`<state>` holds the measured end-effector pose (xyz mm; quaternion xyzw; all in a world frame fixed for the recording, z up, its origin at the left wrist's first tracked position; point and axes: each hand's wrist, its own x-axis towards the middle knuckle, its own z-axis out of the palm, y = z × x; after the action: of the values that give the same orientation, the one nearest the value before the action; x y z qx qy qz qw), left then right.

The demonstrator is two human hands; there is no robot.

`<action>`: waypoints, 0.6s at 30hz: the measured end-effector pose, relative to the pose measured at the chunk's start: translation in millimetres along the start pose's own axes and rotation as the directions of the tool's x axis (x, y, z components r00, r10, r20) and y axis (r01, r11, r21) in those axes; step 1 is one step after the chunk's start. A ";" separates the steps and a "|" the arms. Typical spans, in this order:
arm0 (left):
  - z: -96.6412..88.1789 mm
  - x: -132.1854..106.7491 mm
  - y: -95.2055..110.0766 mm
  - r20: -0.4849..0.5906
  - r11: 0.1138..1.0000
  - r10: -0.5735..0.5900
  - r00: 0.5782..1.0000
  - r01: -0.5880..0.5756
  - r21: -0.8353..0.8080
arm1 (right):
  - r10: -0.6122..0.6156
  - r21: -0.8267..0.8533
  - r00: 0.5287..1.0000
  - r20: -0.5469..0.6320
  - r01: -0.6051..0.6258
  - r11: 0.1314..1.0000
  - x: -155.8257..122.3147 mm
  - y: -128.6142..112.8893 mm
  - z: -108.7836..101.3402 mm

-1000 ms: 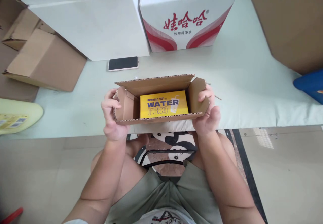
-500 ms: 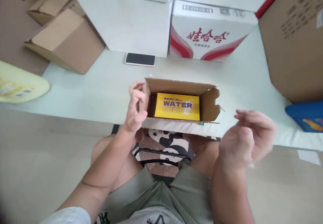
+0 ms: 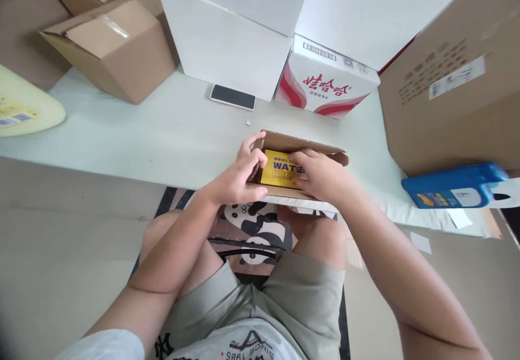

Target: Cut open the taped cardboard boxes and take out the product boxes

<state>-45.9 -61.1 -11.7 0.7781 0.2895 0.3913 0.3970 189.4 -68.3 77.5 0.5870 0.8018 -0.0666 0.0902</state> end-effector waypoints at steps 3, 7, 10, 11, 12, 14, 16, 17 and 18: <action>-3.3 -1.8 8.2 0.037 1.000 -0.009 0.999 0.010 -0.012 | 0.026 -0.123 0.993 0.116 -0.011 0.992 4.1 -2.9 4.7; -4.9 -2.0 10.7 0.033 1.000 0.000 0.999 0.001 -0.012 | 0.026 -0.209 0.991 0.132 0.002 0.978 5.0 -5.0 6.8; -3.7 -1.7 8.8 0.021 1.000 -0.007 1.000 0.007 -0.011 | 0.007 -0.255 0.992 0.124 0.025 0.967 6.5 -3.6 6.5; -3.2 -1.6 8.3 0.018 1.000 -0.007 1.000 0.007 -0.008 | 0.001 -0.272 0.993 0.122 0.032 0.962 6.9 -3.5 6.3; -2.8 -1.5 8.1 0.015 1.000 -0.005 1.000 0.005 -0.004 | -0.003 -0.291 0.992 0.122 0.039 0.956 7.4 -3.9 5.9; -2.6 -1.1 9.1 0.015 1.000 -0.003 1.000 0.003 0.002 | -0.007 -0.337 0.991 0.135 0.052 0.940 8.7 -6.7 4.7; -3.5 -0.4 11.4 0.024 1.000 -0.018 1.000 0.018 0.002 | -0.021 -0.376 0.986 0.164 0.082 0.923 11.3 -11.6 3.2; -4.2 0.0 12.6 0.034 0.999 -0.034 0.999 0.034 0.000 | -0.032 -0.388 0.983 0.179 0.101 0.916 13.2 -14.4 2.4; -4.8 0.6 13.4 0.044 0.999 -0.053 0.998 0.053 -0.002 | -0.043 -0.396 0.980 0.193 0.117 0.911 15.5 -17.2 1.7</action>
<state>-47.7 -65.6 1.6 0.7779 0.3007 0.3641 0.4145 168.6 -59.5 72.4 0.5136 0.8101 0.0448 0.2791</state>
